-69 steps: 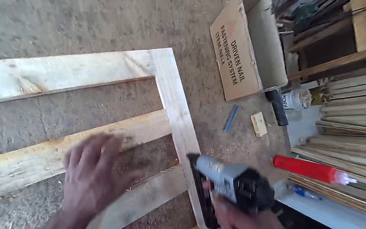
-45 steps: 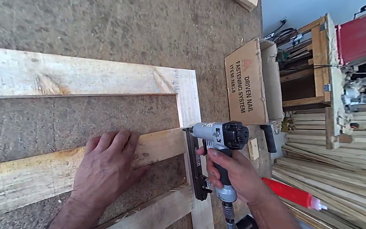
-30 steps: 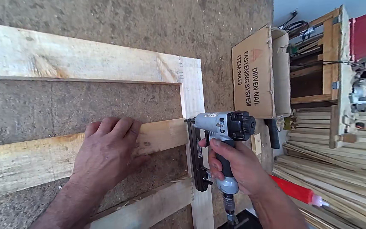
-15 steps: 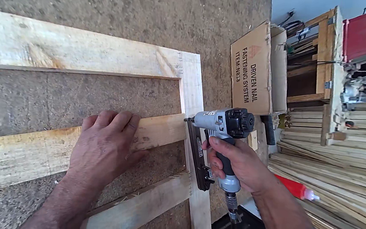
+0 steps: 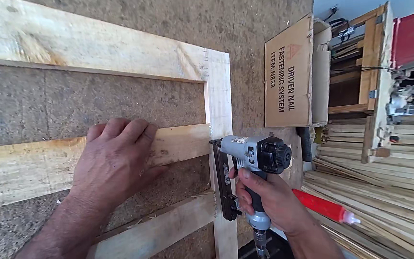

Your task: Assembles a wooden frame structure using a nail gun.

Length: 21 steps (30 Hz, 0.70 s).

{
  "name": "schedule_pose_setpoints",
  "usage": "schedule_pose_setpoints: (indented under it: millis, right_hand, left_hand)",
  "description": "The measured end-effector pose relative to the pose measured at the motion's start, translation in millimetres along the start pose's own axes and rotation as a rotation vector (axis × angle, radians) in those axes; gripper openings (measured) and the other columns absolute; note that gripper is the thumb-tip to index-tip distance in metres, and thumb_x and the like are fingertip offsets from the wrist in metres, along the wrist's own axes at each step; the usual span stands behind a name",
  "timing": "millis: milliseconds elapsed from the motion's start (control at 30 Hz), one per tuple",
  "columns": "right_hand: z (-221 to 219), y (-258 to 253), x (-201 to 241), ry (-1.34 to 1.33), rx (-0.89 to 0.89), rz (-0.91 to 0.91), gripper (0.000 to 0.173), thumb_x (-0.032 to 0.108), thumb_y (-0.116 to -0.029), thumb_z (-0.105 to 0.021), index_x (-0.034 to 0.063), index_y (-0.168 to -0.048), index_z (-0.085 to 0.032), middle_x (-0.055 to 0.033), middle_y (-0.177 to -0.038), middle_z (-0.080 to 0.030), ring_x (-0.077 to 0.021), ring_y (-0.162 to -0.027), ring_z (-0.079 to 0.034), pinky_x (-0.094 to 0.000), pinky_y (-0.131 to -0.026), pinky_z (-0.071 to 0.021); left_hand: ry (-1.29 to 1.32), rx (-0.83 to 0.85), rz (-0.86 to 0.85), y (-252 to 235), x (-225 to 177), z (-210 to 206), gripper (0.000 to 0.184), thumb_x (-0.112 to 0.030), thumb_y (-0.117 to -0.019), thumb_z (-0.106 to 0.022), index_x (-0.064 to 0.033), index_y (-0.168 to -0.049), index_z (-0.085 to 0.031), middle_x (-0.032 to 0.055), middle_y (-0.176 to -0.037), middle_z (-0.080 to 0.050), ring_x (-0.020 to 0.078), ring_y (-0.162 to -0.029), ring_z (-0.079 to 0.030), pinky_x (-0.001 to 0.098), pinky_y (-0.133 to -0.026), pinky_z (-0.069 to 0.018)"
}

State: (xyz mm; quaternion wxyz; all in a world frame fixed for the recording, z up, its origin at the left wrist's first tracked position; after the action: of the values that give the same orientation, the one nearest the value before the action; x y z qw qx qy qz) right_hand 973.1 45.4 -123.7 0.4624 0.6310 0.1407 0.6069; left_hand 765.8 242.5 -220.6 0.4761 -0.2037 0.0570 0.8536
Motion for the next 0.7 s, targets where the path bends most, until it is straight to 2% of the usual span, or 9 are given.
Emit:
schedule_pose_setpoints:
  millis: [133,200,300,367,467,567,633,667,700]
  right_hand:
    - [2.3,4.2,-9.2,-0.02,0.016,0.021,0.051,0.055,-0.0931,-0.07,0.0079,-0.114,-0.069,-0.0036,-0.058,-0.052,-0.0103,-0.045,-0.055,-0.0255,-0.048,-0.0546]
    - [2.8,6.3,-12.4,-0.019,0.018,0.026,0.05,0.055,-0.0929,-0.07,0.0077,-0.11,-0.068,-0.0035,-0.057,-0.052,-0.0106,-0.045,-0.055,-0.0258,-0.048,-0.0549]
    - [3.5,10.1,-15.4,-0.017,0.027,0.038,0.051,0.056,-0.0931,-0.069,0.0086,-0.113,-0.069,-0.0038,-0.058,-0.052,-0.0106,-0.046,-0.055,-0.0255,-0.048,-0.0545]
    - [4.4,12.6,-17.1,-0.017,0.028,0.023,0.052,0.056,-0.0924,-0.07,0.0077,-0.11,-0.068,-0.0036,-0.058,-0.053,-0.0109,-0.046,-0.055,-0.0257,-0.049,-0.0545]
    - [5.5,14.7,-19.8,-0.037,0.028,0.029,0.053,0.057,-0.0917,-0.071,0.0087,-0.114,-0.069,-0.0038,-0.058,-0.053,-0.0101,-0.046,-0.055,-0.0252,-0.049,-0.0548]
    - [6.0,13.4,-23.5,-0.073,0.033,0.024,0.05,0.055,-0.0916,-0.072,0.0074,-0.109,-0.069,-0.0036,-0.057,-0.052,-0.0102,-0.045,-0.055,-0.0259,-0.048,-0.0548]
    - [3.4,12.1,-20.9,0.086,-0.011,0.033,0.049,0.052,-0.0926,-0.07,0.0092,-0.115,-0.069,-0.0042,-0.059,-0.052,-0.0122,-0.045,-0.054,-0.0284,-0.047,-0.054]
    - [-1.2,19.0,-17.1,0.304,-0.061,0.047,0.047,0.051,-0.0924,-0.07,0.0109,-0.116,-0.066,-0.0057,-0.061,-0.055,-0.0151,-0.048,-0.056,-0.0316,-0.048,-0.0539]
    - [-11.2,35.1,-12.1,0.6,-0.111,0.028,0.049,0.053,-0.0907,-0.072,0.0131,-0.118,-0.064,-0.0074,-0.069,-0.063,-0.0196,-0.056,-0.063,-0.0381,-0.053,-0.0571]
  left_hand:
    - [0.001,0.002,0.0,0.3,-0.2,-0.7,0.088,-0.077,-0.0772,-0.061,-0.0105,-0.135,-0.065,0.012,-0.127,-0.064,0.0376,-0.114,-0.059,0.0569,-0.088,-0.0453]
    - [0.0,0.004,0.003,0.3,0.1,-1.0,0.089,-0.078,-0.0771,-0.061,-0.0106,-0.135,-0.065,0.0122,-0.127,-0.064,0.0376,-0.115,-0.059,0.057,-0.088,-0.0452]
    - [0.004,0.001,0.004,0.2,-0.5,0.0,0.088,-0.077,-0.0766,-0.061,-0.0108,-0.134,-0.065,0.0125,-0.126,-0.064,0.0383,-0.114,-0.059,0.0576,-0.088,-0.045]
    - [0.005,0.001,0.001,-0.2,-0.8,1.1,0.088,-0.077,-0.0761,-0.062,-0.0107,-0.134,-0.065,0.0129,-0.127,-0.064,0.0386,-0.115,-0.059,0.0582,-0.088,-0.0452]
    - [-0.006,0.007,-0.002,-0.7,-1.6,2.4,0.089,-0.077,-0.0755,-0.063,-0.0101,-0.135,-0.064,0.0137,-0.127,-0.063,0.039,-0.115,-0.059,0.0585,-0.089,-0.0451]
    - [-0.027,0.018,0.011,-1.9,-2.0,2.3,0.092,-0.08,-0.0731,-0.063,-0.0111,-0.134,-0.065,0.013,-0.127,-0.063,0.0388,-0.114,-0.058,0.0589,-0.09,-0.0441]
    - [0.054,-0.053,0.018,0.0,-0.1,5.0,0.092,-0.082,-0.0737,-0.062,-0.0113,-0.132,-0.067,0.0134,-0.126,-0.064,0.0384,-0.117,-0.058,0.0585,-0.094,-0.0439]
    - [0.2,-0.145,0.015,5.5,-2.8,11.2,0.085,-0.079,-0.0788,-0.063,-0.0101,-0.127,-0.07,0.0138,-0.125,-0.065,0.036,-0.118,-0.058,0.0557,-0.097,-0.0451]
    - [0.442,-0.219,0.022,15.1,-12.1,21.5,0.071,-0.069,-0.0858,-0.066,-0.0075,-0.122,-0.072,0.0127,-0.124,-0.066,0.0297,-0.118,-0.059,0.0491,-0.1,-0.0477]
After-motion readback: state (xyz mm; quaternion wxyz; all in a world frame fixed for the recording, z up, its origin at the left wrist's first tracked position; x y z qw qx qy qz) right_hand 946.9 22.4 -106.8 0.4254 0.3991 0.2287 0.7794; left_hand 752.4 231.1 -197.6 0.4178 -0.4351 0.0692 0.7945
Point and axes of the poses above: each hand's wrist, its own y-axis away from the middle knuckle, its own z-axis out of the back of the hand, x = y × z, the point moved 4 cm from there along -y, towards the middle knuckle
